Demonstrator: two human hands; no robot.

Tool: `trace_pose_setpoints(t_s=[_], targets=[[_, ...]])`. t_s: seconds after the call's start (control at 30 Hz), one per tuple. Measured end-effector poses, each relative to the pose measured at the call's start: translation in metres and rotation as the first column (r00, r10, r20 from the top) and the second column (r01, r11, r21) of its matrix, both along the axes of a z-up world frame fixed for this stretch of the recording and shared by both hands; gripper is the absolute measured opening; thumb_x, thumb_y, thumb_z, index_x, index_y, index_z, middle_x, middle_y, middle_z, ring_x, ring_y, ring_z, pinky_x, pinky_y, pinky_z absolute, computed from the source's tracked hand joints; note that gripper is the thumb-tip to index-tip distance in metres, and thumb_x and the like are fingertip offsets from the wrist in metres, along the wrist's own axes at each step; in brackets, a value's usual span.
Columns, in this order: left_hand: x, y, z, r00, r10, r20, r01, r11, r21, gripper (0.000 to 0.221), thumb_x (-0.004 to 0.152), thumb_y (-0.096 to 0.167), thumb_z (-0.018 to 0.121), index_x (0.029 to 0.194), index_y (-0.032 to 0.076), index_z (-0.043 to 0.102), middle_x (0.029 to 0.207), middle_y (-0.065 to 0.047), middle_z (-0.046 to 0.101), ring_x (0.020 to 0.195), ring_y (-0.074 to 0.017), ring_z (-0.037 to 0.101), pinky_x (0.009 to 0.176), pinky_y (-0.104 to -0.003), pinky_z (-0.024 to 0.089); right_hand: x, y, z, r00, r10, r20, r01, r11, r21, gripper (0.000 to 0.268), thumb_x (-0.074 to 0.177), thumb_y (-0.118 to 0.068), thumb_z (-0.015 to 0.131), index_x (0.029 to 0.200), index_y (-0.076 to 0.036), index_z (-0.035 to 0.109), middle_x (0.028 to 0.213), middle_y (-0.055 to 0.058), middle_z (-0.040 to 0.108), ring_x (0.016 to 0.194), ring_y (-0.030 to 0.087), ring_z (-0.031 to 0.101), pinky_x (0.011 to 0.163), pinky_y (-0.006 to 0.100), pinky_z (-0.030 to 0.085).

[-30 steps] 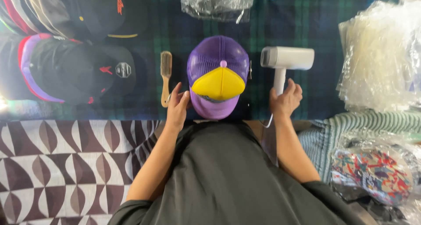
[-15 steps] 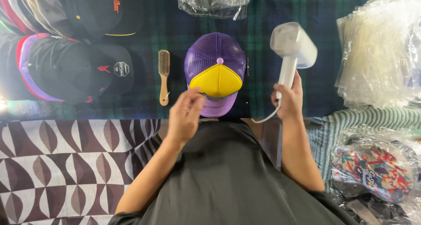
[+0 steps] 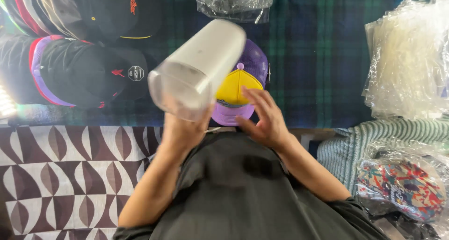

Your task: Cleaning and shaping a purple and yellow baseball cap using a hair dryer and a brush at a packing station.

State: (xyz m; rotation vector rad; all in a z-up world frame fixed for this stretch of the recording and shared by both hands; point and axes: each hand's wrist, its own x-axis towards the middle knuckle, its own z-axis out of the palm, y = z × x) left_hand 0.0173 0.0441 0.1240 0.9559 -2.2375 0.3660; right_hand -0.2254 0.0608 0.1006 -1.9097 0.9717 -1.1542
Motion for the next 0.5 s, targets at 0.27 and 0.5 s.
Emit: trace_pose_setpoints(t_s=[0.27, 0.5], targets=[[0.041, 0.015, 0.01, 0.933, 0.355, -0.061, -0.098, 0.414, 0.905, 0.038, 0.095, 0.032, 0.07, 0.125, 0.009, 0.067, 0.103, -0.011, 0.071, 0.095, -0.0364, 0.071, 0.077, -0.054, 0.058, -0.015, -0.019, -0.038, 0.862, -0.41, -0.296, 0.299, 0.885, -0.356, 0.037, 0.09, -0.023, 0.081, 0.123, -0.01, 0.076, 0.125, 0.012, 0.062, 0.126, 0.04, 0.056, 0.103, 0.045, 0.044], [0.008, -0.04, 0.05, 0.907, 0.422, 0.01, -0.154, 0.309, 0.938, 0.043, 0.096, 0.04, 0.062, 0.11, -0.001, 0.058, 0.1, -0.02, 0.062, 0.095, -0.046, 0.069, 0.077, -0.059, 0.056, 0.002, -0.018, -0.074, 0.814, -0.476, -0.334, 0.323, 0.848, -0.42, 0.05, 0.101, -0.031, 0.064, 0.143, -0.004, 0.06, 0.144, 0.022, 0.053, 0.141, 0.046, 0.046, 0.109, 0.047, 0.04]])
